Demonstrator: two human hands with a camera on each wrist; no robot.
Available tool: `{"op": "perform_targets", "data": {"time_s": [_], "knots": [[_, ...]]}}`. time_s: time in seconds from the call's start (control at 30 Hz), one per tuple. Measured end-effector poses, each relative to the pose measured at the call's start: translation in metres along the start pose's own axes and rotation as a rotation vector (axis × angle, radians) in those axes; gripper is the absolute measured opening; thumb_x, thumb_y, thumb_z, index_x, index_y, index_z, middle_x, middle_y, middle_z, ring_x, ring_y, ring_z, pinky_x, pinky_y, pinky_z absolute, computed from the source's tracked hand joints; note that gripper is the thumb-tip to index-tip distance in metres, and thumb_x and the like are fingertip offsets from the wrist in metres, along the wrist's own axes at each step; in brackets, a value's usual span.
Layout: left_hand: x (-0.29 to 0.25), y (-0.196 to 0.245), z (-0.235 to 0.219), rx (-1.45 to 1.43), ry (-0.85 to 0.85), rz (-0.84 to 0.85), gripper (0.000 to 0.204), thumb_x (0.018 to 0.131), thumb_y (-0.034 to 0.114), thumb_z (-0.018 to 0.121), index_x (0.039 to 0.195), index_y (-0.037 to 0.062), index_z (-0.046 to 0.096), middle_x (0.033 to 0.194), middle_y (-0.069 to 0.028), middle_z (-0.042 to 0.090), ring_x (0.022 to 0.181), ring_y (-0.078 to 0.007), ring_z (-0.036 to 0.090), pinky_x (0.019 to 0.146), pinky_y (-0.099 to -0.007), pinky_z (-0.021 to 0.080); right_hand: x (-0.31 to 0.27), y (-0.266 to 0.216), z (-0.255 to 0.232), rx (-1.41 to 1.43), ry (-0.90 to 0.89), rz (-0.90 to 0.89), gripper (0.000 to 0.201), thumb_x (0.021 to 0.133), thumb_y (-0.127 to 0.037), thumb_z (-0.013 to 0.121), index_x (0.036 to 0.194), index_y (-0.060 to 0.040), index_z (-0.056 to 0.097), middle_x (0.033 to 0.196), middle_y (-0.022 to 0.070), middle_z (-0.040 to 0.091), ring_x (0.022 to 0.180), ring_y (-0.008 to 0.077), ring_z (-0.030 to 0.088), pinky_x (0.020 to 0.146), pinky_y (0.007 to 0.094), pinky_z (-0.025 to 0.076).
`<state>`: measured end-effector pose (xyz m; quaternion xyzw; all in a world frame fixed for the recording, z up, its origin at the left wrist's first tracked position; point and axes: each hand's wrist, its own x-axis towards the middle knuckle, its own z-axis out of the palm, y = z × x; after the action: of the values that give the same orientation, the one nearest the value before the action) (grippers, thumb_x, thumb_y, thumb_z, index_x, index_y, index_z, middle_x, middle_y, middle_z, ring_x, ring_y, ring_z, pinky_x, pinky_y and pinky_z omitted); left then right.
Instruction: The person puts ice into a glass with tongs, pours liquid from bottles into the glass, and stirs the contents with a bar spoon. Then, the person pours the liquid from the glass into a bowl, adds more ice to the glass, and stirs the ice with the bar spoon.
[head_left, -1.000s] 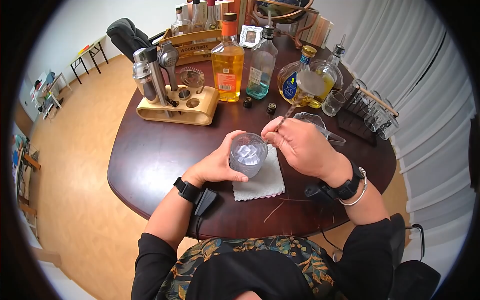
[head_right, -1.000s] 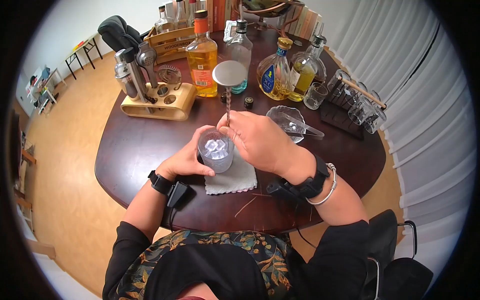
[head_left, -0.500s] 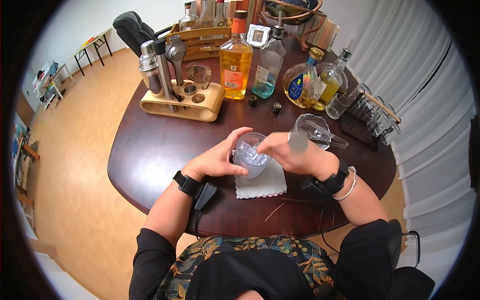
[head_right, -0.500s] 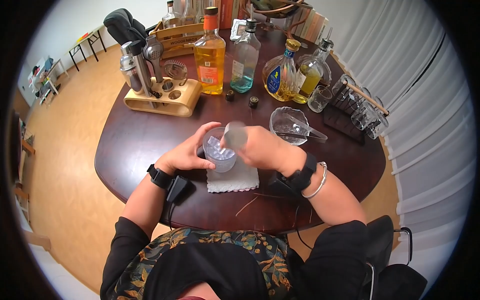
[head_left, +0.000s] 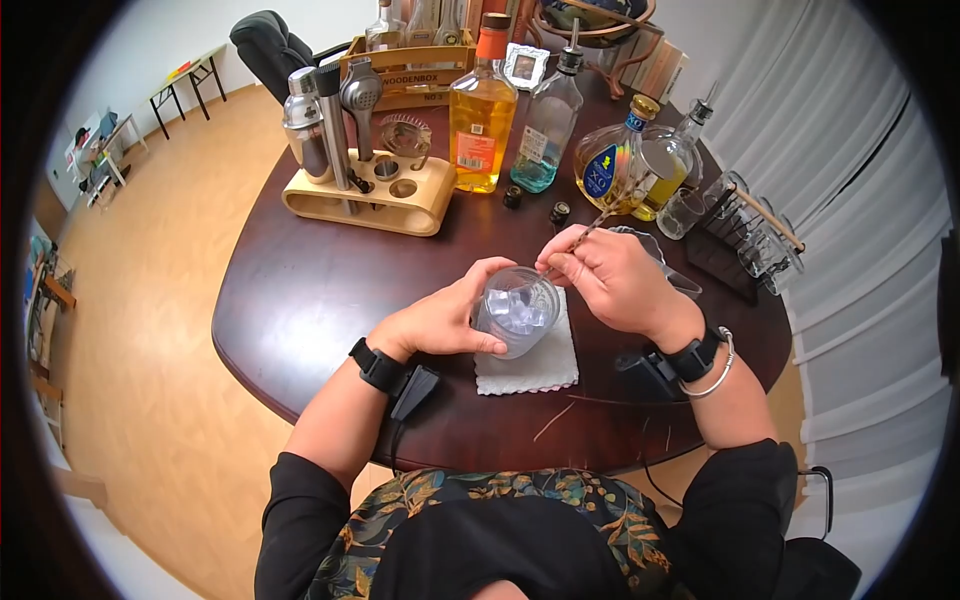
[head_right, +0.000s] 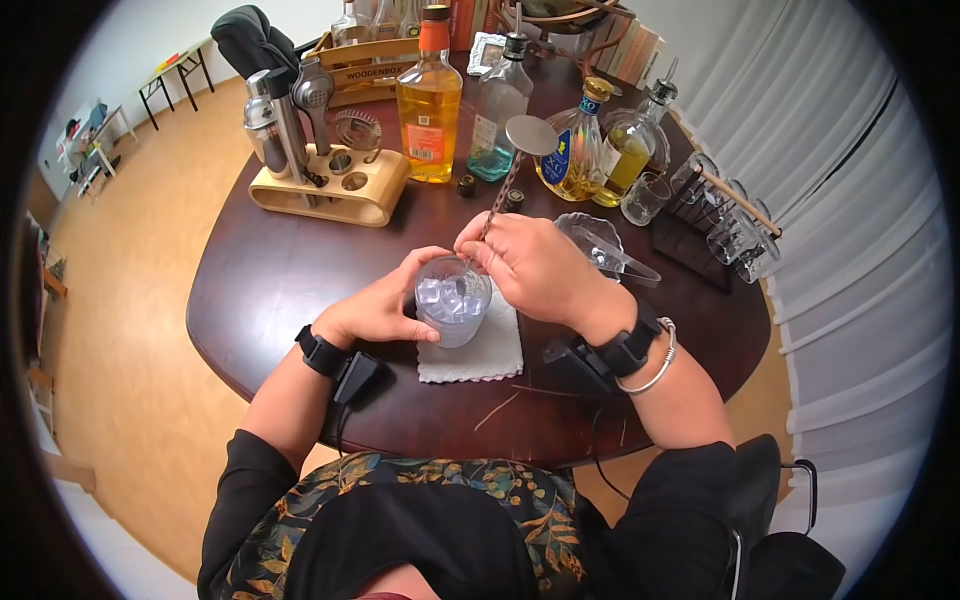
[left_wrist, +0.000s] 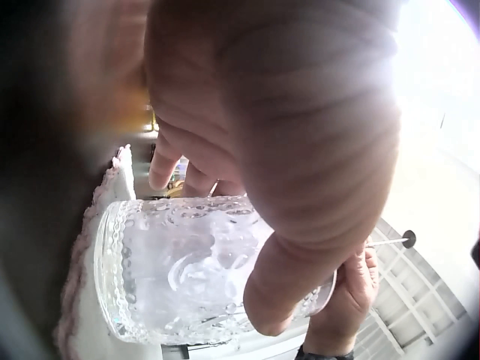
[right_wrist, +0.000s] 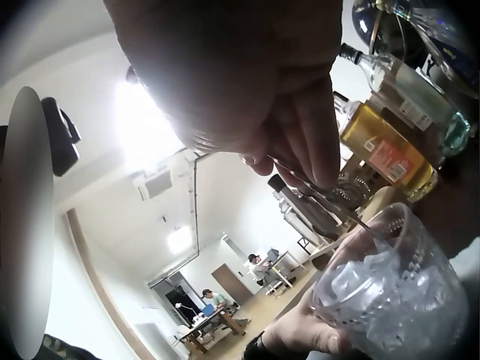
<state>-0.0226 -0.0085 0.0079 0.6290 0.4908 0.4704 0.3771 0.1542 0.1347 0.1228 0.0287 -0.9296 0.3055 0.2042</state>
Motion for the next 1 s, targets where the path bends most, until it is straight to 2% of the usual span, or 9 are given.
{"op": "perform_targets", "data": {"time_s": [0.27, 0.37, 0.43, 0.5, 0.6, 0.7, 0.73, 0.83, 1.0], "knots": [[0.0, -0.004, 0.001, -0.094, -0.019, 0.034, 0.098, 0.068, 0.015, 0.084, 0.143, 0.0017, 0.022, 0.135, -0.015, 0.044, 0.13, -0.0236, 0.039, 0.111, -0.0356, 0.03, -0.002, -0.021, -0.022, -0.205, -0.084, -0.149, 0.011, 0.087, 0.0, 0.057, 0.095, -0.0017, 0.065, 0.087, 0.0101, 0.065, 0.08, 0.0278, 0.066, 0.07, 0.0344, 0.053], [-0.003, 0.009, 0.0, 0.147, 0.041, 0.03, 0.103, 0.065, 0.02, 0.087, 0.143, 0.0034, 0.023, 0.138, -0.0124, 0.04, 0.131, -0.0209, 0.036, 0.111, -0.0355, 0.029, -0.003, -0.013, -0.01, -0.05, -0.094, -0.271, 0.016, 0.081, -0.005, 0.062, 0.097, -0.0033, 0.06, 0.087, 0.0097, 0.064, 0.08, 0.03, 0.064, 0.071, 0.0354, 0.052], [-0.002, -0.002, 0.003, 0.15, 0.054, 0.058, 0.104, 0.064, 0.022, 0.088, 0.143, 0.0024, 0.023, 0.133, -0.0149, 0.044, 0.128, -0.0238, 0.041, 0.109, -0.0356, 0.032, -0.004, -0.01, -0.002, -0.316, -0.21, -0.458, 0.021, 0.074, -0.005, 0.061, 0.095, -0.0041, 0.059, 0.091, 0.0091, 0.063, 0.081, 0.0294, 0.064, 0.072, 0.0371, 0.053], [-0.001, -0.002, 0.005, 0.16, 0.061, 0.045, 0.104, 0.063, 0.023, 0.088, 0.142, 0.0019, 0.024, 0.131, -0.0161, 0.047, 0.125, -0.0256, 0.044, 0.107, -0.0357, 0.035, -0.009, -0.001, 0.01, -0.359, -0.381, -0.342, 0.019, 0.075, -0.005, 0.06, 0.094, -0.0041, 0.059, 0.091, 0.0105, 0.064, 0.082, 0.0312, 0.064, 0.071, 0.0384, 0.052], [0.0, 0.007, 0.004, 0.172, 0.067, -0.007, 0.102, 0.064, 0.022, 0.088, 0.141, 0.0019, 0.025, 0.13, -0.016, 0.048, 0.123, -0.0262, 0.047, 0.105, -0.0355, 0.037, -0.008, 0.004, 0.02, -0.278, -0.261, -0.238, 0.02, 0.08, 0.0, 0.06, 0.099, -0.0015, 0.059, 0.09, 0.0114, 0.063, 0.079, 0.0281, 0.065, 0.071, 0.0347, 0.054], [-0.001, 0.0, 0.003, 0.146, 0.064, -0.016, 0.099, 0.064, 0.021, 0.087, 0.141, 0.0021, 0.027, 0.13, -0.016, 0.048, 0.123, -0.0258, 0.047, 0.104, -0.0354, 0.038, -0.001, 0.007, 0.014, -0.124, -0.198, 0.117, 0.011, 0.091, -0.005, 0.054, 0.1, 0.0006, 0.058, 0.086, 0.0104, 0.064, 0.073, 0.0203, 0.066, 0.068, 0.0323, 0.054], [0.0, 0.0, 0.003, 0.136, 0.053, -0.023, 0.099, 0.065, 0.02, 0.087, 0.141, 0.0022, 0.027, 0.131, -0.016, 0.048, 0.124, -0.0256, 0.047, 0.105, -0.0354, 0.038, -0.001, 0.008, 0.013, 0.138, -0.214, 0.361, 0.016, 0.098, -0.012, 0.049, 0.1, 0.0015, 0.057, 0.085, 0.0086, 0.065, 0.075, 0.0133, 0.066, 0.067, 0.0281, 0.055], [0.0, -0.005, 0.001, 0.075, 0.042, 0.012, 0.097, 0.067, 0.018, 0.085, 0.142, 0.0024, 0.026, 0.133, -0.016, 0.047, 0.126, -0.0252, 0.045, 0.106, -0.0355, 0.036, -0.017, 0.014, 0.018, 0.463, 0.001, 0.497, 0.016, 0.098, -0.012, 0.049, 0.098, 0.0012, 0.058, 0.089, 0.0084, 0.065, 0.075, 0.0112, 0.065, 0.069, 0.0257, 0.055], [0.0, -0.008, -0.003, -0.024, -0.001, 0.022, 0.099, 0.069, 0.015, 0.083, 0.145, 0.0029, 0.021, 0.137, -0.0157, 0.043, 0.131, -0.0238, 0.039, 0.109, -0.0347, 0.031, -0.026, 0.003, 0.006, 0.56, 0.166, 0.507, 0.019, 0.099, -0.013, 0.048, 0.098, 0.0029, 0.057, 0.09, 0.0083, 0.065, 0.081, 0.0135, 0.066, 0.074, 0.0248, 0.056]]}}
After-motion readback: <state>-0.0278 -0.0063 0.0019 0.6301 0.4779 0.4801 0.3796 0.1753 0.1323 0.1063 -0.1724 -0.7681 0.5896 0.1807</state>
